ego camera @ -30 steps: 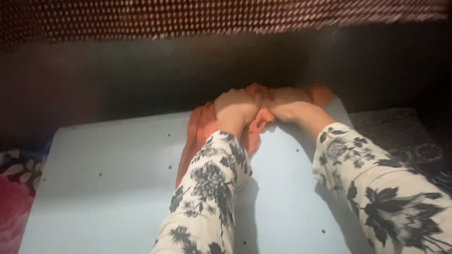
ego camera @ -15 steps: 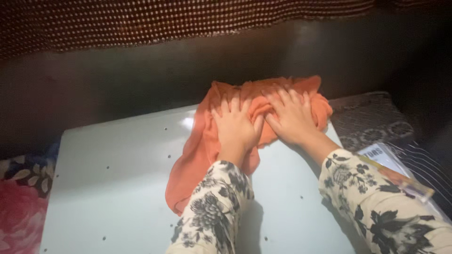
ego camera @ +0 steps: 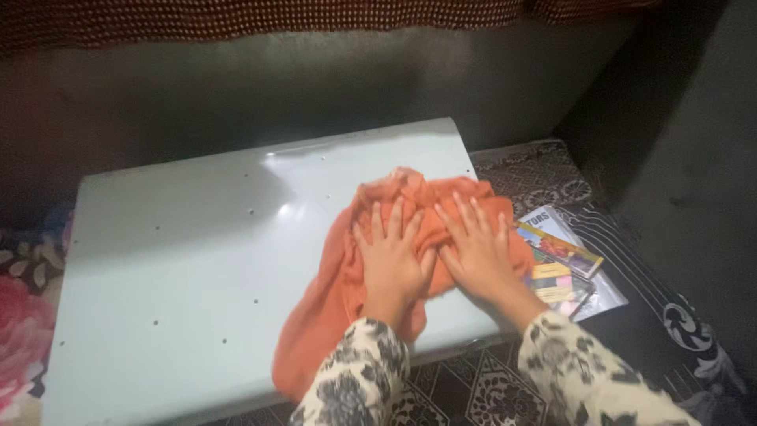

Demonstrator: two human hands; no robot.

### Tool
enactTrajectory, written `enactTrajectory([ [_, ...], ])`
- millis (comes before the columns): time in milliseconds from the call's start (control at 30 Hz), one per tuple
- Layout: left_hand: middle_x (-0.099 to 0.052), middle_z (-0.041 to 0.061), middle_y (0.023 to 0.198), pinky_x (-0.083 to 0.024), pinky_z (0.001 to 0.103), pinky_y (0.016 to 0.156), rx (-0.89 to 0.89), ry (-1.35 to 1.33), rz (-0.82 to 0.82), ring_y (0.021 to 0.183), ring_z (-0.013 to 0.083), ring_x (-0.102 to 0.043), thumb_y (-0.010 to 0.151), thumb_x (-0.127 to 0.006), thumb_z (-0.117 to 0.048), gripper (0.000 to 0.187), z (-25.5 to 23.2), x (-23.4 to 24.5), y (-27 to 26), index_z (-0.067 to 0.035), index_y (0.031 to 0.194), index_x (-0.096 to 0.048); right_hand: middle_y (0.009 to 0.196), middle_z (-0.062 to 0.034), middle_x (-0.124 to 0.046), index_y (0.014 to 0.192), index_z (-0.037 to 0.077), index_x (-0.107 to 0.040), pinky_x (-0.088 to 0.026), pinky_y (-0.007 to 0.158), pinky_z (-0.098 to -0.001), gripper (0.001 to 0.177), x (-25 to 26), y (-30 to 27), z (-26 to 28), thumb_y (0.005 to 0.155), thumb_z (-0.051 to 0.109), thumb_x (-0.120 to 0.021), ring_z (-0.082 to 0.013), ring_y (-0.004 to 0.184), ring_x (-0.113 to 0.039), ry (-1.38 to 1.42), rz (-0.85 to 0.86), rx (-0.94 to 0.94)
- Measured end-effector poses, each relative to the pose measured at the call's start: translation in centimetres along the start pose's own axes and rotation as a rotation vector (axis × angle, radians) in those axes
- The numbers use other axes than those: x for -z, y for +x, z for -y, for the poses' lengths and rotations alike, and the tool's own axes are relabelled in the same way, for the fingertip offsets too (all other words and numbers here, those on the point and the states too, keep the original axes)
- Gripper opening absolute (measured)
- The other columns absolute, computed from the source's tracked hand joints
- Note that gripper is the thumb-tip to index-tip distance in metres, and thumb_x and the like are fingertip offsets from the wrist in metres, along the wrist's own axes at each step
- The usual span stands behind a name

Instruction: The person wipes the lid of a metal box with an orange cloth. They then open the box and remove several items one by one, including a yellow cloth, a router box, a blue document, a drawing book, a white envelope, a grey folder, a toy, and a plastic bag, placing them on the floor beside the box.

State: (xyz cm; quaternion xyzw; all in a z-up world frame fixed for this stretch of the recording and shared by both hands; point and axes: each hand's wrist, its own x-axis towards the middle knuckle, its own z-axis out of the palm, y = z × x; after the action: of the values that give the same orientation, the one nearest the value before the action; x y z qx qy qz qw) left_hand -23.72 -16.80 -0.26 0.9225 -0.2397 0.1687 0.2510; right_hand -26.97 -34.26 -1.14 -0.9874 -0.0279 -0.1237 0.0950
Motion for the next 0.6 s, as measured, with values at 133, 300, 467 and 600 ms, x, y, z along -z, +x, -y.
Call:
enactTrajectory([
  [133, -0.037, 0.013, 0.16, -0.007, 0.074, 0.115, 0.031, -0.029, 0.055, 0.151, 0.0428, -0.021, 0.082, -0.064, -0.048, 0.067, -1.9, 0.9, -3.1, -0.019, 0.142, -0.058, 0.166, -0.0102, -0.023, 0.156, 0.029, -0.034, -0.016, 0.111, -0.073, 0.077, 0.4, -3.9, 0.4, 0.085, 0.038, -0.061, -0.035, 0.151, -0.024, -0.022, 0.018, -0.05],
  [300, -0.035, 0.013, 0.161, -0.009, 0.074, 0.116, 0.05, -0.025, 0.086, 0.151, 0.0432, -0.019, 0.085, -0.064, -0.05, 0.065, -2.7, 1.8, -4.8, -0.02, 0.142, -0.058, 0.168, -0.0095, -0.023, 0.156, 0.03, -0.034, -0.018, 0.111, -0.0742, 0.078, 0.5, -6.1, 1.1, 0.084, 0.037, -0.062, -0.0369, 0.15, -0.026, -0.012, -0.024, -0.064],
  [467, -0.033, 0.012, 0.163, -0.009, 0.075, 0.114, 0.082, -0.024, 0.128, 0.152, 0.0425, -0.018, 0.083, -0.064, -0.051, 0.067, -3.2, 2.2, -5.0, -0.02, 0.143, -0.057, 0.166, -0.0083, -0.024, 0.155, 0.029, -0.034, -0.019, 0.109, -0.0741, 0.081, 0.8, -6.3, 1.2, 0.08, 0.038, -0.064, -0.0367, 0.149, -0.026, -0.026, 0.005, -0.087],
  [600, -0.033, 0.011, 0.163, -0.008, 0.075, 0.114, 0.092, -0.046, 0.135, 0.152, 0.0425, -0.017, 0.082, -0.064, -0.05, 0.069, -3.0, 2.0, -4.3, -0.021, 0.144, -0.057, 0.165, -0.0071, -0.026, 0.154, 0.03, -0.037, -0.021, 0.11, -0.0721, 0.08, 0.8, -5.9, 1.7, 0.079, 0.038, -0.064, -0.0338, 0.149, -0.027, -0.061, -0.028, -0.109],
])
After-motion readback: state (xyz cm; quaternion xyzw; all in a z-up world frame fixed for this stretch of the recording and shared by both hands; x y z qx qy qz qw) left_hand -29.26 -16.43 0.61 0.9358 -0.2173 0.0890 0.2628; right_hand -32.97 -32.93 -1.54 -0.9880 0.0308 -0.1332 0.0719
